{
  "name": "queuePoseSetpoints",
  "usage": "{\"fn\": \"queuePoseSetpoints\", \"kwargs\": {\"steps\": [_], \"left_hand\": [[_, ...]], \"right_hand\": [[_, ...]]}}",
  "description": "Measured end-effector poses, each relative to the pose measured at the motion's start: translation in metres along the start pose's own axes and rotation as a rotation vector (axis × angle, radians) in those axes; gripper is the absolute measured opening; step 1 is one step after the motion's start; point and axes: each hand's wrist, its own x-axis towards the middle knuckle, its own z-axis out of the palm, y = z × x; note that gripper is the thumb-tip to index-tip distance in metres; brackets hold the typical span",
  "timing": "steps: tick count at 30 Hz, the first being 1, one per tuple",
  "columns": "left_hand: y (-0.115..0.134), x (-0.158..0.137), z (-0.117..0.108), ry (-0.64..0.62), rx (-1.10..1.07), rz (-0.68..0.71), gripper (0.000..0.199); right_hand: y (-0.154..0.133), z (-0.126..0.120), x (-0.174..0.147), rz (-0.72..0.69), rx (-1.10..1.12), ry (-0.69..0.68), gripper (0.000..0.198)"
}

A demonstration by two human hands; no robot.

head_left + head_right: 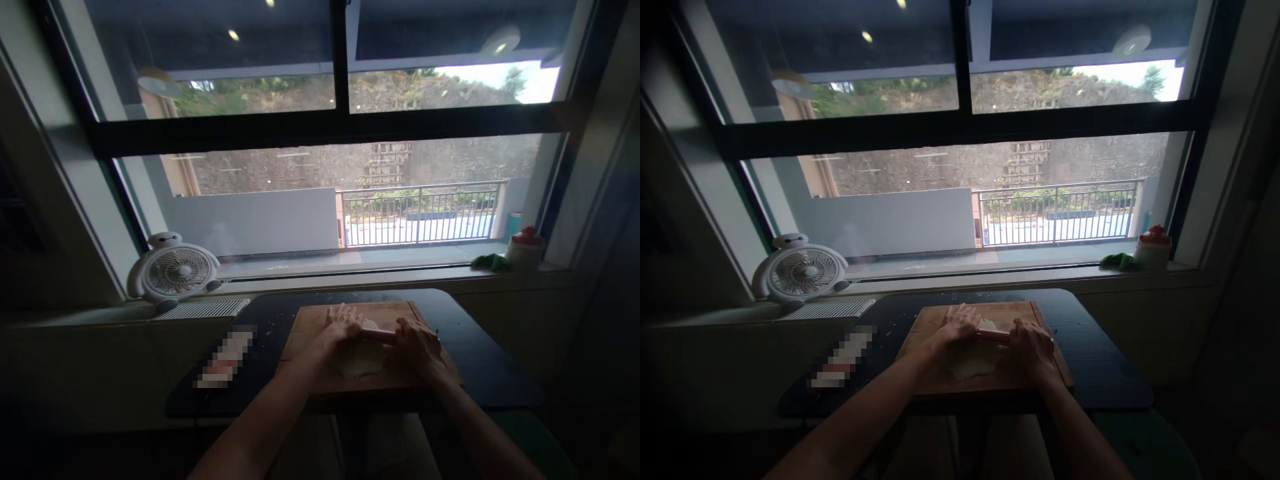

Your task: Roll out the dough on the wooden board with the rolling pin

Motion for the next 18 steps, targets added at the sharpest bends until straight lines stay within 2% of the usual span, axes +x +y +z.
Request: {"fn": "queuePoseSetpoints", "kwargs": {"steps": [2,7,9,12,18], "left_hand": [[0.003,-0.010,0.000,0.006,0.023,-0.003,0.030],[0.008,-0.058,0.001,0.062,0.063,0.019,0.045],[0.010,-0.067,0.001,0.064,0.079,0.013,0.049],[0.010,-0.058,0.000,0.041,0.085,-0.013,0.048],[0.009,-0.007,-0.020,-0.067,0.052,-0.046,0.036]], "right_hand": [[-0.003,-0.004,-0.006,-0.006,0.000,0.029,0.028],[-0.010,-0.010,-0.010,-0.022,0.007,-0.001,0.028],[-0.011,-0.009,-0.010,-0.024,0.009,-0.011,0.029],[-0.011,-0.009,-0.009,-0.010,0.004,-0.031,0.030],[-0.014,-0.012,-0.001,0.003,-0.003,-0.087,0.029]]}}
